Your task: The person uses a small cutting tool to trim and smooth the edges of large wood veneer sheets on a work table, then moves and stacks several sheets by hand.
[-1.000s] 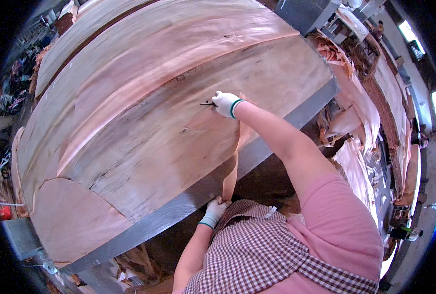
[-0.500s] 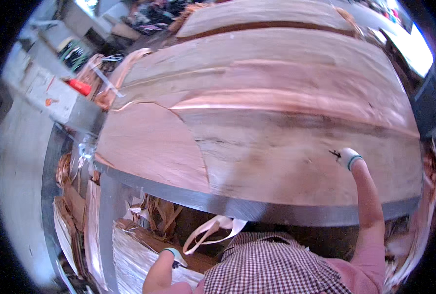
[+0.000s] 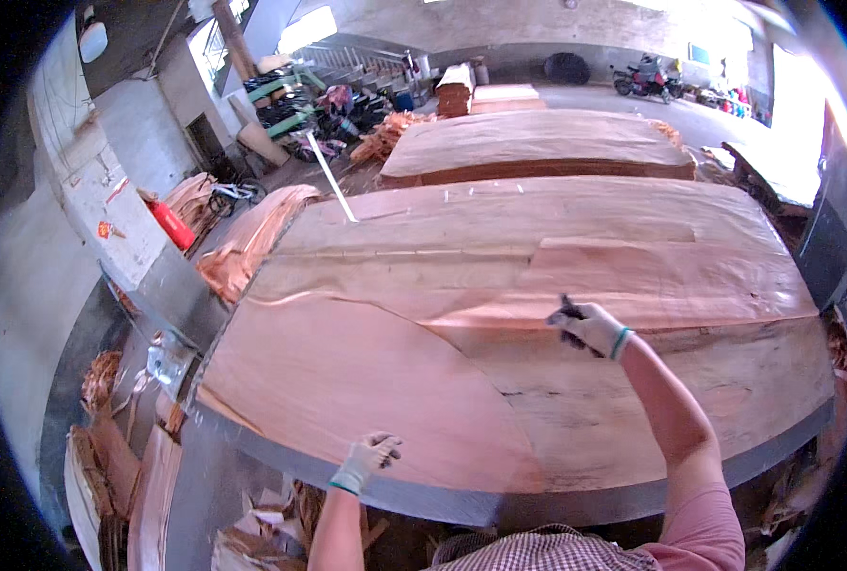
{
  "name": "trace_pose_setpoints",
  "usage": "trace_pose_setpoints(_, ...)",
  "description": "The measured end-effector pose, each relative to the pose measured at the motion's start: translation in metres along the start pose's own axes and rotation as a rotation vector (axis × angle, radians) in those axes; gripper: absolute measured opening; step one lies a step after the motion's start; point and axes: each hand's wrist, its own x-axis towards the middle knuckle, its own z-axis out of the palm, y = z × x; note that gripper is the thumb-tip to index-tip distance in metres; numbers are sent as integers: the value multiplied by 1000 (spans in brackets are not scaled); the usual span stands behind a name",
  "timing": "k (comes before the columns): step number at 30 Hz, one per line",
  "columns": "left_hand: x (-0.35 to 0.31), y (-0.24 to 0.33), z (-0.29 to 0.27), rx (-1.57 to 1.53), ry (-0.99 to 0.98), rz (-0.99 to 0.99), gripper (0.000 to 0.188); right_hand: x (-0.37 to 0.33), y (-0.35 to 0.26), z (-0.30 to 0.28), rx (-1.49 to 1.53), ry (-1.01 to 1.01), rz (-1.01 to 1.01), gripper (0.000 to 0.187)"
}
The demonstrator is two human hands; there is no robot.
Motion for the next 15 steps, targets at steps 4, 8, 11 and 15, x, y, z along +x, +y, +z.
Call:
trace_pose_setpoints(4, 61, 5, -24, 432, 63, 437, 26, 89, -68, 86, 80, 10, -77, 26)
trace_pose_setpoints(8, 54, 22, -53, 222, -130, 340, 33, 159, -180, 173, 402, 84, -146, 25)
trace_pose_setpoints(11, 60, 9, -60, 178, -266, 313, 36, 223, -231, 204, 646, 112, -307, 28)
trace_pose_setpoints(15, 55, -9, -94, 358, -279, 345, 42, 277, -293, 249, 917, 157, -391, 27)
